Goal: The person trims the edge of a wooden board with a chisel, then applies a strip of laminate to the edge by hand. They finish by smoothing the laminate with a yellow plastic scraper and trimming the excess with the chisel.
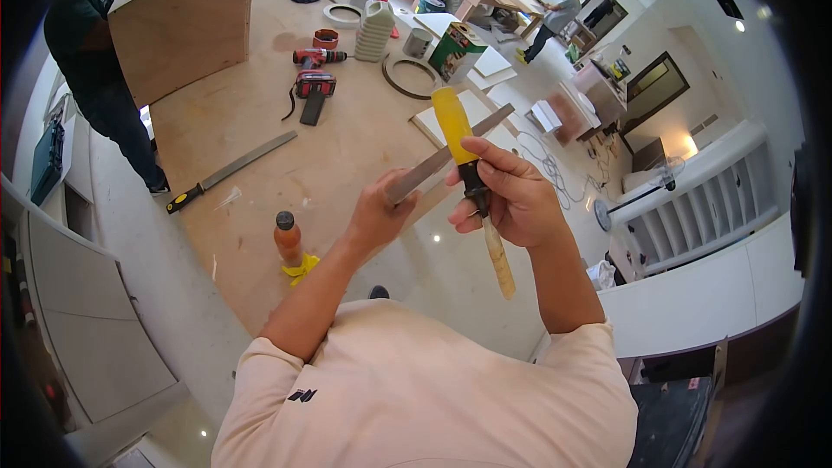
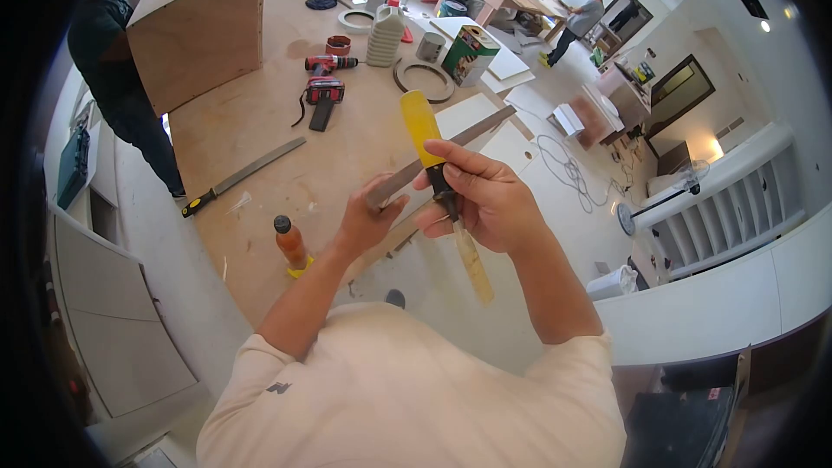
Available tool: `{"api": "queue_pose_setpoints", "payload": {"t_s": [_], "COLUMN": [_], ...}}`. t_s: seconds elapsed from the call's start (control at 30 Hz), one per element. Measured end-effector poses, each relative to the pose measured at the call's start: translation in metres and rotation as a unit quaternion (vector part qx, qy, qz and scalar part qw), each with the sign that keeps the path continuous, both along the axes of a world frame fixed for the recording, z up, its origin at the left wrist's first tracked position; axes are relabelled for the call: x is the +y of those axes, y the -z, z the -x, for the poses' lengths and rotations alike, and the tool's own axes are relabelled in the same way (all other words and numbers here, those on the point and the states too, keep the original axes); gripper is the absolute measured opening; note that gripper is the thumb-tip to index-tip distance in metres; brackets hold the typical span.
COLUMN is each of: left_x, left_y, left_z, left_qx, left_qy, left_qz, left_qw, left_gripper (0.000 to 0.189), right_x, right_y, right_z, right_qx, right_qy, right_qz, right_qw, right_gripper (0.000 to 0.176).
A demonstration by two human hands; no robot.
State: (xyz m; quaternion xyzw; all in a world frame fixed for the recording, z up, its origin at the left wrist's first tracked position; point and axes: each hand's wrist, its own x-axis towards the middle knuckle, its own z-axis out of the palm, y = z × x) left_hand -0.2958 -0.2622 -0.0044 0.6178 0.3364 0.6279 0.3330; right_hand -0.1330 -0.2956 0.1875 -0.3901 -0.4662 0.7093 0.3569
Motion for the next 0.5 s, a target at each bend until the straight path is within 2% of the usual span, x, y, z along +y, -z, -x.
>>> {"api": "queue_pose_setpoints", "payload": {"t_s": [0.03,0.13,0.23,0.33,0.4,0.47,0.5], "left_x": [0.000,0.000,-0.002,-0.005,-0.001,-0.004,-0.006], "left_y": [-0.001,-0.004,-0.004,0.002,0.014,0.014,0.012], "left_z": [0.000,0.004,0.001,-0.004,-0.008,-0.003,-0.001], "left_qx": [0.000,0.007,0.013,-0.008,-0.027,0.020,0.044], "left_qy": [0.002,0.006,0.010,0.013,0.024,0.037,0.043], "left_qz": [0.004,0.007,-0.001,0.013,0.035,0.102,0.134], "left_qw": [1.000,1.000,1.000,1.000,0.999,0.994,0.989], "left_gripper": [0.029,0.029,0.030,0.031,0.031,0.031,0.031], "right_x": [0.000,0.000,0.003,-0.009,-0.017,-0.028,-0.033], "right_y": [-0.002,-0.003,0.019,0.031,0.054,0.066,0.066], "right_z": [0.000,0.001,-0.013,-0.011,-0.006,0.002,0.007], "right_qx": [0.035,0.020,0.038,-0.209,-0.350,-0.434,-0.450], "right_qy": [0.003,0.035,-0.045,-0.056,-0.057,-0.048,-0.044], "right_qz": [0.029,0.034,-0.026,-0.130,-0.317,-0.395,-0.388], "right_qw": [0.999,0.999,0.998,0.968,0.880,0.809,0.803], "right_gripper": [0.048,0.049,0.052,0.056,0.058,0.059,0.059]}}
